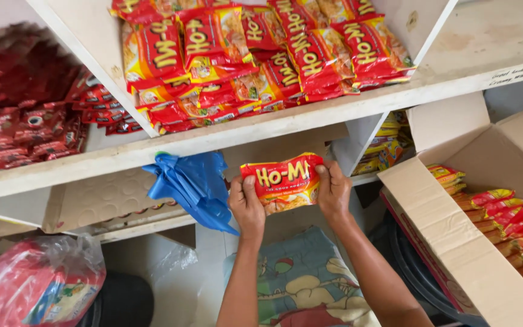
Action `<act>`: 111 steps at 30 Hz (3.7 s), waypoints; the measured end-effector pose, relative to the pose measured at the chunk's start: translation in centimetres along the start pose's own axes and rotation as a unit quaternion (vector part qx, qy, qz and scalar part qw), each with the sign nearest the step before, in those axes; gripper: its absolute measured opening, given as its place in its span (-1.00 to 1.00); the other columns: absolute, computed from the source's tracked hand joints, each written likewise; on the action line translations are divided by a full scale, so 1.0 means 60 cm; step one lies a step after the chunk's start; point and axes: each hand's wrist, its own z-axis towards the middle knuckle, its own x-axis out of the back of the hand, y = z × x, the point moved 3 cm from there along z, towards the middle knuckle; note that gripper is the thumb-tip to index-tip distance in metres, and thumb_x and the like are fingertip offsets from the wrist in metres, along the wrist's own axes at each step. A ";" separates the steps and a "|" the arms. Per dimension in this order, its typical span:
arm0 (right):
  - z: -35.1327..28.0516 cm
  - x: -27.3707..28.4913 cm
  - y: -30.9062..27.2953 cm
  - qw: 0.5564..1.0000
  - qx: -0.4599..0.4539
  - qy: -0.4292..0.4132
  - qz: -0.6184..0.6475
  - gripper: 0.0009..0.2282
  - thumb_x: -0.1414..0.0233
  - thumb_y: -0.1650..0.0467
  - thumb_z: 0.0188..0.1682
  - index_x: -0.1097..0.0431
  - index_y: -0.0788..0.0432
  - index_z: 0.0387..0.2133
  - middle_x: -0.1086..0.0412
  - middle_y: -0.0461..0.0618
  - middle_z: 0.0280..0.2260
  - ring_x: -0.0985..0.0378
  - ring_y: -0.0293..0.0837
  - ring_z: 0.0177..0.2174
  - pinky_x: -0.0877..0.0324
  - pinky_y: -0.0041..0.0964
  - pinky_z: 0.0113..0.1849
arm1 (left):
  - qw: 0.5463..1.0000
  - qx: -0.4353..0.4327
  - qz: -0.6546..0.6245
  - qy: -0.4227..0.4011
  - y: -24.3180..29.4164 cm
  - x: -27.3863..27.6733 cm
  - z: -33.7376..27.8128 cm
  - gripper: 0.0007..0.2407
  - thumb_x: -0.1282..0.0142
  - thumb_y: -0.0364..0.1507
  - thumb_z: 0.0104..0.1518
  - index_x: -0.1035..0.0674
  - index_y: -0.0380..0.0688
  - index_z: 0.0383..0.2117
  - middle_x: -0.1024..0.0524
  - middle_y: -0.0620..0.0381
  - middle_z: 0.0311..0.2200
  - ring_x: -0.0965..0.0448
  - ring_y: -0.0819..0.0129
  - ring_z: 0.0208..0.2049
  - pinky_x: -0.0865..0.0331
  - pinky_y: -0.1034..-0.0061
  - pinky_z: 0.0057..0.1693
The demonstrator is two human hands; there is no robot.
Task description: The recorder is organizing and stocking instant noodle packets onto shelves in a grocery store.
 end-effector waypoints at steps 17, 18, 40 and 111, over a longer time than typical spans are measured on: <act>0.030 0.004 0.049 0.978 -0.063 -0.080 0.181 -0.77 0.04 0.33 0.28 -0.40 0.29 -0.26 -0.38 -0.14 -0.44 -0.30 -0.43 -0.39 -0.34 -0.40 -0.35 | 0.925 0.214 -0.053 -0.311 0.029 -0.004 0.027 -0.79 -0.36 -0.32 0.06 -0.69 -0.24 -0.37 -0.66 0.20 -0.50 -0.54 0.58 -0.51 -0.37 0.63 -0.37; 0.025 -0.003 0.071 0.944 -0.102 -0.126 0.288 -0.73 0.05 0.31 0.35 -0.39 0.30 -0.23 -0.37 -0.15 -0.37 -0.31 -0.42 -0.34 -0.33 -0.41 -0.30 | 0.926 0.210 -0.039 -0.310 0.036 -0.001 0.030 -0.80 -0.35 -0.32 0.04 -0.70 -0.18 -0.35 -0.68 0.22 -0.48 -0.55 0.63 -0.50 -0.36 0.67 -0.38; 0.056 -0.006 0.049 0.815 -0.421 -0.178 0.357 -0.61 0.01 0.14 0.09 -0.39 0.30 -0.27 -0.55 0.05 -0.43 -0.59 -0.21 -0.49 -0.52 -0.25 -0.35 | 0.887 0.287 -0.126 -0.340 -0.036 -0.019 -0.020 -0.78 -0.38 -0.35 0.06 -0.68 -0.29 -0.35 -0.65 0.17 -0.49 -0.54 0.54 -0.49 -0.35 0.62 -0.36; -0.060 0.001 0.068 0.904 -0.214 -0.026 0.368 -0.68 -0.12 0.38 0.07 -0.34 0.32 0.02 -0.53 0.04 -0.16 -0.61 -0.18 -0.25 -0.58 -0.22 -0.22 | 0.867 0.294 -0.365 -0.170 -0.030 -0.047 -0.073 -0.48 -0.28 -0.41 0.07 -0.34 0.09 0.19 -0.54 0.23 -0.05 -0.59 0.40 0.00 -0.54 0.41 0.09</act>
